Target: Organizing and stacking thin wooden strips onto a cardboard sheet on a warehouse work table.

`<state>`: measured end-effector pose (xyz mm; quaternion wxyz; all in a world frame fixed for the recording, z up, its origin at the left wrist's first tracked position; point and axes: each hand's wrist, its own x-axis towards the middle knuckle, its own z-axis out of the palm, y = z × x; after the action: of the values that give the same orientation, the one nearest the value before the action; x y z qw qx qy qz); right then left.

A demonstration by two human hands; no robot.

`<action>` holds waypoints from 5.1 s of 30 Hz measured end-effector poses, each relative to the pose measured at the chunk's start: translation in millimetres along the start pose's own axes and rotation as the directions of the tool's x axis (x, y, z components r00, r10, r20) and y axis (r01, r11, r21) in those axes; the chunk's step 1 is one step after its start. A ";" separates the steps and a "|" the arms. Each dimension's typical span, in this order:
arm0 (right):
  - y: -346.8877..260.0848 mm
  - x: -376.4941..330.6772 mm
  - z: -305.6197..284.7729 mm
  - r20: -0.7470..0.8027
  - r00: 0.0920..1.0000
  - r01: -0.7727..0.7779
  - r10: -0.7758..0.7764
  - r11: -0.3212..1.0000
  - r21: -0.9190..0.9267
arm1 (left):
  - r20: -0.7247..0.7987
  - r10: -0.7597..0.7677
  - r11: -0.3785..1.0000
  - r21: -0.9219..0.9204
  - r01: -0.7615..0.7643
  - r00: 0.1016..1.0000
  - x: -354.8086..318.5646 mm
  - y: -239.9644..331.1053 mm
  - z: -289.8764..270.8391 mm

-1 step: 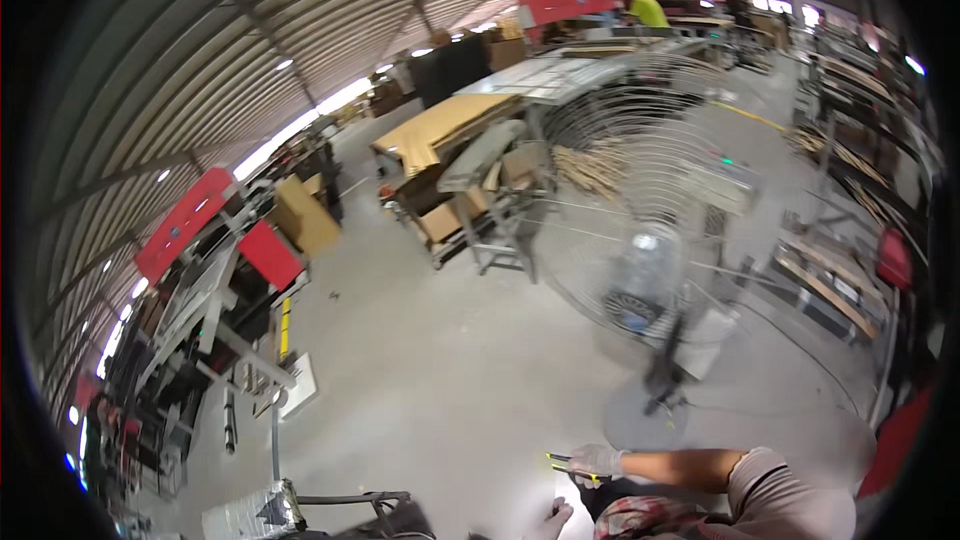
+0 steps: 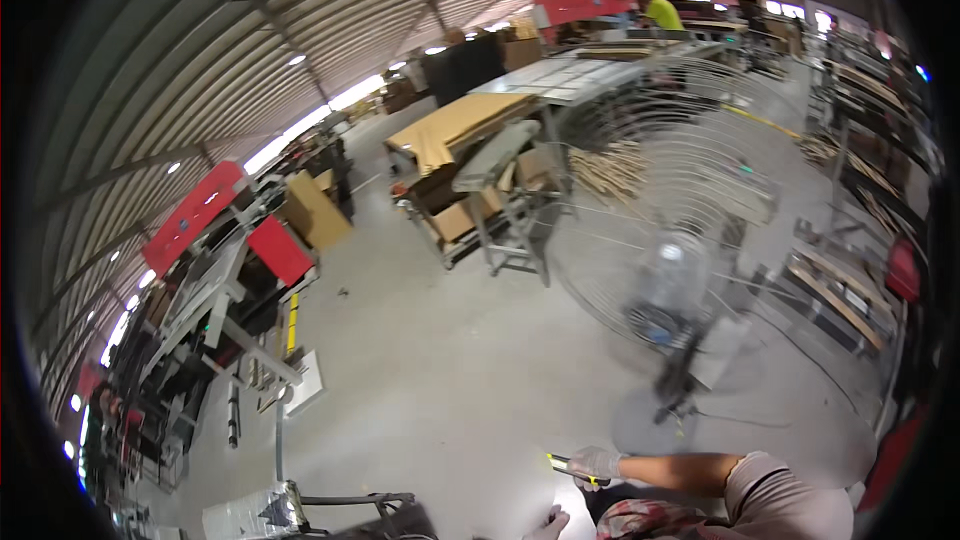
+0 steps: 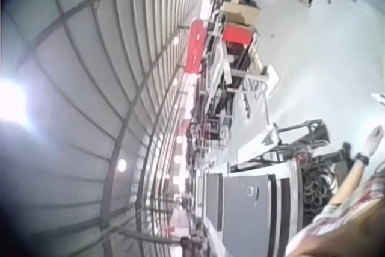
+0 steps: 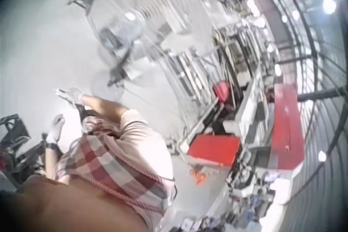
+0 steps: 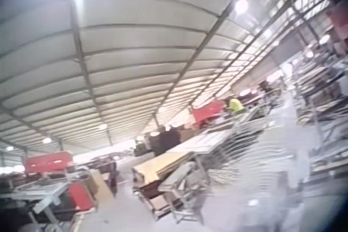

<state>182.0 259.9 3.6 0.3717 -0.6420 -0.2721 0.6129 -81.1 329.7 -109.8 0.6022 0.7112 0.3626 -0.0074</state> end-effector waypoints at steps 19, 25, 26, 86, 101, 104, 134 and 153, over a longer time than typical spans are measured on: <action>-227.0 521.4 -145.3 0.085 0.994 0.041 0.073 0.472 -0.881 | 0.313 0.069 0.932 0.317 -0.173 0.947 348.8 235.1 -349.3; -269.4 550.6 -279.6 -0.092 0.982 -0.143 0.163 0.335 -0.931 | 0.675 0.156 0.745 0.399 -0.534 0.721 546.6 325.9 -400.0; -267.4 558.4 -304.1 -0.047 0.972 -0.116 0.230 0.300 -0.947 | 0.711 0.142 0.737 0.389 -0.553 0.689 582.6 344.1 -403.0; -268.7 -64.2 -1916.8 -0.787 0.518 0.308 0.336 0.784 0.538 | 0.803 -0.526 0.327 -0.112 -0.938 -0.279 1590.4 1383.0 1028.3; -72.2 -237.0 -2574.6 -0.933 0.328 0.265 0.145 0.934 0.238 | 0.956 -0.154 0.824 0.263 -0.502 0.248 1846.0 1593.1 1433.4; 40.7 -235.6 -2679.0 -0.918 0.288 0.217 0.272 0.915 0.339 | 0.935 -0.288 0.766 0.354 -0.537 0.206 1891.9 1685.6 1531.4; 382.4 -695.5 -3682.1 -0.786 -0.152 0.413 0.599 0.761 0.500 | 0.841 -0.378 0.110 0.457 -0.883 0.388 2531.3 2122.5 2508.4; 567.9 -1019.1 -4171.0 -0.022 -0.726 0.642 0.687 0.689 0.335 | 0.865 0.140 0.322 -0.500 -0.804 -0.482 2281.8 2524.6 3358.6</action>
<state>4145.1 -1487.0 24.0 0.4152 -0.5154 0.6417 -0.3876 4356.6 -1437.9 96.8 0.3452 0.6514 -0.6250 -0.2568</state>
